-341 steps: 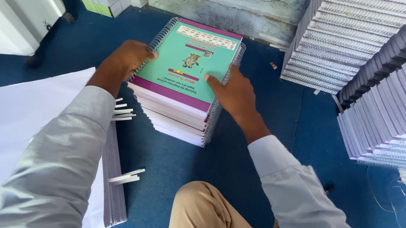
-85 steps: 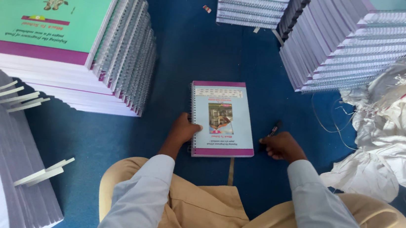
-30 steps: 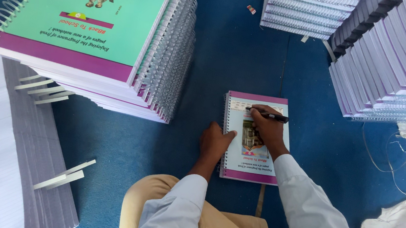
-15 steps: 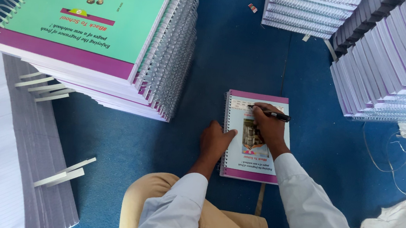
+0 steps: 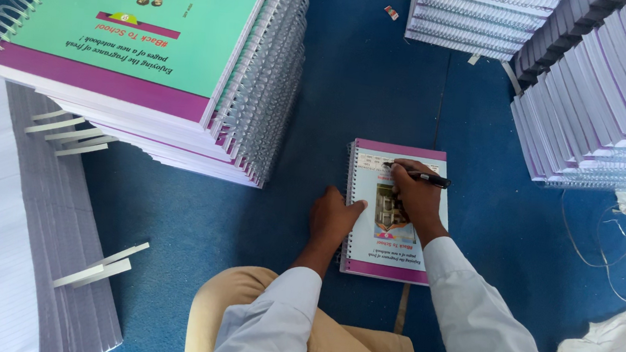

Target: The person sits on the floor and repeatedly picks up spiral-bound notebooks, writes on the cover with a black marker, and places them onto a growing stack. The person handles notebooks one at a time and maintains a consistent workflow.

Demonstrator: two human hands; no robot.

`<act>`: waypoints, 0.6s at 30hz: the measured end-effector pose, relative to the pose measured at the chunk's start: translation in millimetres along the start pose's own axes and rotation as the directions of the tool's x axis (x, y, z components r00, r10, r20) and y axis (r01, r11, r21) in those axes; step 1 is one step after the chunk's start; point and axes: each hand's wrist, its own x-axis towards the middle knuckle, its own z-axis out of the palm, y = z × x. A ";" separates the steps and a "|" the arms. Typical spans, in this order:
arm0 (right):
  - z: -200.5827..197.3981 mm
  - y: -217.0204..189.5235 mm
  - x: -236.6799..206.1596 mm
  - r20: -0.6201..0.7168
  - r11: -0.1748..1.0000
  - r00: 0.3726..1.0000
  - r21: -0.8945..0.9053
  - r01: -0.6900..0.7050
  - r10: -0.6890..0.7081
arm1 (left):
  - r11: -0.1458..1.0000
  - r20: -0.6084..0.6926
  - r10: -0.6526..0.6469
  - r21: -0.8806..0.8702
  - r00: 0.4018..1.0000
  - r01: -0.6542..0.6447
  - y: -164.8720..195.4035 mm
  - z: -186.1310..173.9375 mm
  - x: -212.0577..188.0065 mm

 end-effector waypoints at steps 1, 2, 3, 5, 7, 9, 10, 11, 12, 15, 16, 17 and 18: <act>0.0 0.4 0.1 0.002 1.000 1.000 -0.001 0.004 -0.004 | 1.000 -0.002 0.004 -0.004 1.000 -0.004 -0.6 -0.1 0.2; -0.4 1.0 0.9 0.004 1.000 1.000 -0.002 0.010 -0.010 | 1.000 -0.004 0.008 -0.010 1.000 -0.008 -0.8 0.0 0.9; -0.7 2.2 1.7 0.006 1.000 1.000 -0.002 0.015 -0.015 | 1.000 0.000 0.002 -0.006 1.000 -0.002 -1.0 0.4 1.7; -2.1 6.2 3.8 0.014 0.998 0.999 0.050 0.029 -0.030 | 1.000 0.010 -0.012 0.002 1.000 0.012 -2.3 1.7 3.2; -3.8 10.0 9.2 0.017 0.992 1.000 0.122 0.006 -0.008 | 1.000 -0.004 -0.003 0.008 1.000 0.003 -5.3 3.4 5.0; -8.4 12.8 17.5 0.018 0.976 0.998 0.211 -0.056 0.053 | 1.000 -0.028 0.020 0.016 0.999 -0.020 -8.5 6.8 8.4; -14.4 15.2 19.5 0.041 0.963 0.998 0.261 -0.064 0.055 | 0.999 -0.043 0.038 0.021 0.998 -0.037 -11.8 8.7 9.5; -20.7 16.7 22.2 0.062 0.948 0.997 0.311 -0.071 0.054 | 0.998 -0.059 0.056 0.027 0.997 -0.055 -14.8 10.9 11.4; -26.3 16.0 23.6 0.084 0.929 0.995 0.362 -0.078 0.050 | 0.998 -0.060 0.059 0.026 0.997 -0.057 -17.4 12.9 14.0; -55.0 21.3 24.5 0.031 0.967 0.989 0.208 -0.150 0.147 | 0.996 -0.081 0.082 0.028 0.993 -0.080 -27.6 20.6 20.2; -67.3 22.9 21.7 0.042 0.976 0.989 0.156 -0.149 0.144 | 0.994 -0.100 0.106 0.033 0.989 -0.103 -30.6 23.5 22.3; -79.3 23.2 19.5 0.052 0.984 0.989 0.106 -0.144 0.139 | 0.991 -0.120 0.132 0.038 0.984 -0.128 -32.8 25.8 24.9; -87.7 23.3 17.2 0.063 0.989 0.989 0.055 -0.137 0.134 | 0.990 -0.122 0.140 0.037 0.983 -0.136 -35.0 27.3 27.1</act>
